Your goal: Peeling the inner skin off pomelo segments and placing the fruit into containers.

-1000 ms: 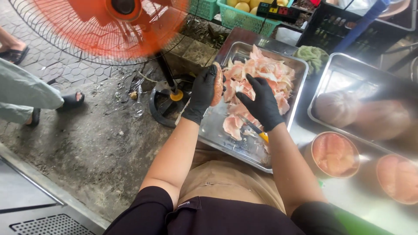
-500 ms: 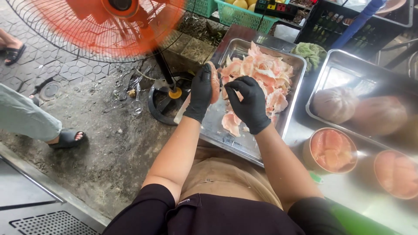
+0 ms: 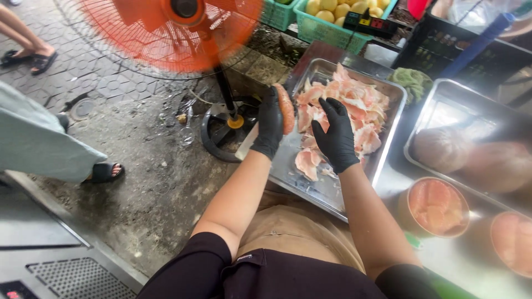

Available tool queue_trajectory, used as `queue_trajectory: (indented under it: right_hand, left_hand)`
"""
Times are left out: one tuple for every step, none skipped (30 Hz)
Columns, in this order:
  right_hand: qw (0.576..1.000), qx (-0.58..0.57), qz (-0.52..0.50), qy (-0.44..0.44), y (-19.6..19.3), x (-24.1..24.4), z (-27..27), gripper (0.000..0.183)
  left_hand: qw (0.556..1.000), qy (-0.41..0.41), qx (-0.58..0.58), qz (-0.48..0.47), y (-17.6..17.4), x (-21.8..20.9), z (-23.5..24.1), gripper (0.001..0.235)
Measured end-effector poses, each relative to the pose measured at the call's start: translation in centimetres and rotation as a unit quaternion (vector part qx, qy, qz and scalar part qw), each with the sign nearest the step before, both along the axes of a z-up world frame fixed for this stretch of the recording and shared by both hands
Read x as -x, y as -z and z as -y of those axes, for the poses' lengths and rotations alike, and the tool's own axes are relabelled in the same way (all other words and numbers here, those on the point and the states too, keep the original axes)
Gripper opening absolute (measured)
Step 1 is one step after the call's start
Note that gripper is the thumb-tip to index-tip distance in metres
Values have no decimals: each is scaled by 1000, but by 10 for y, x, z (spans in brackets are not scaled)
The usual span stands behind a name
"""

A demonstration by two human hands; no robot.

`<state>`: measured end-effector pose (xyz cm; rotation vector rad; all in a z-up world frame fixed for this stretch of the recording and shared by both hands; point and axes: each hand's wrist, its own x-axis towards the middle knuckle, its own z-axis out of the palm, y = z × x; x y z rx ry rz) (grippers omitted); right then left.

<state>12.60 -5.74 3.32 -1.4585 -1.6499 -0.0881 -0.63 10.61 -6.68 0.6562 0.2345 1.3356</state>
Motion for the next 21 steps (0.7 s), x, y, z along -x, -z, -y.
queue_trajectory:
  right_hand:
    - [1000,-3,-2,-12,-12,17,-4,61]
    - [990,34,-132,-31,-24,35,-7,58]
    - [963,73,-256,-51,-36,49,-10,56]
    - [962,72,-256,-62,-35,58,-17,56]
    - [971,42,-228,-60,-34,65,-23,54]
    - [978,12,-200,-59,-34,72,-29,52]
    - [978,12,-198,-65,-28,75,-36,52]
    - [973,12,-213,-84,-23,78,-43,48]
    - [968,14,-229,-104,-17,82,-50,45]
    - [967,15,-228,-111,-11,85,-54,45]
    - [960,11,-251,-127,-6,90,-59,43]
    - [951,6,-274,-143,0,94,-64,41]
    - [950,9,-274,-149,3,96,-67,41]
    - [922,15,-348,-168,5,98,-69,41]
    - [888,21,-420,-187,8,102,-74,40]
    - [887,23,-419,-195,11,101,-77,40]
    - [885,18,-426,-187,14,101,-81,41]
    - [883,13,-432,-180,18,102,-85,42]
    - [880,16,-433,-193,15,106,-84,42]
    - [906,0,-391,-160,12,111,-82,38]
    - [929,-20,-347,-127,7,115,-83,35]
  left_hand:
    - [1000,-12,-3,-2,-3,-1,3,35]
    - [994,-74,-18,-84,-7,-2,5,38]
    - [977,-135,-34,-162,-10,-6,6,42]
    - [975,-146,-36,-162,-14,-3,7,42]
    - [993,-92,-7,-73,-18,-3,11,40]
    - [999,-36,21,18,-21,-3,14,41]
    - [999,-42,20,20,-26,1,17,41]
    - [999,-33,29,26,-30,4,20,43]
    - [998,-25,39,31,-33,8,24,44]
    - [998,-32,39,32,-27,8,22,44]
    - [997,-49,33,52,-21,10,19,42]
    - [995,-66,27,72,-14,12,16,41]
    - [994,-73,28,72,-21,14,21,41]
    - [992,-114,36,-39,-27,17,26,43]
    - [976,-155,44,-149,-34,21,30,46]
    - [974,-163,45,-148,-31,19,29,46]
    - [985,-138,35,-94,-27,19,28,45]
    - [992,-114,25,-39,-23,19,28,44]
    - [991,-128,23,-41,-18,23,24,44]
    - [995,-101,-3,13,-12,26,21,39]
    - [995,-72,-32,66,-9,30,15,39]
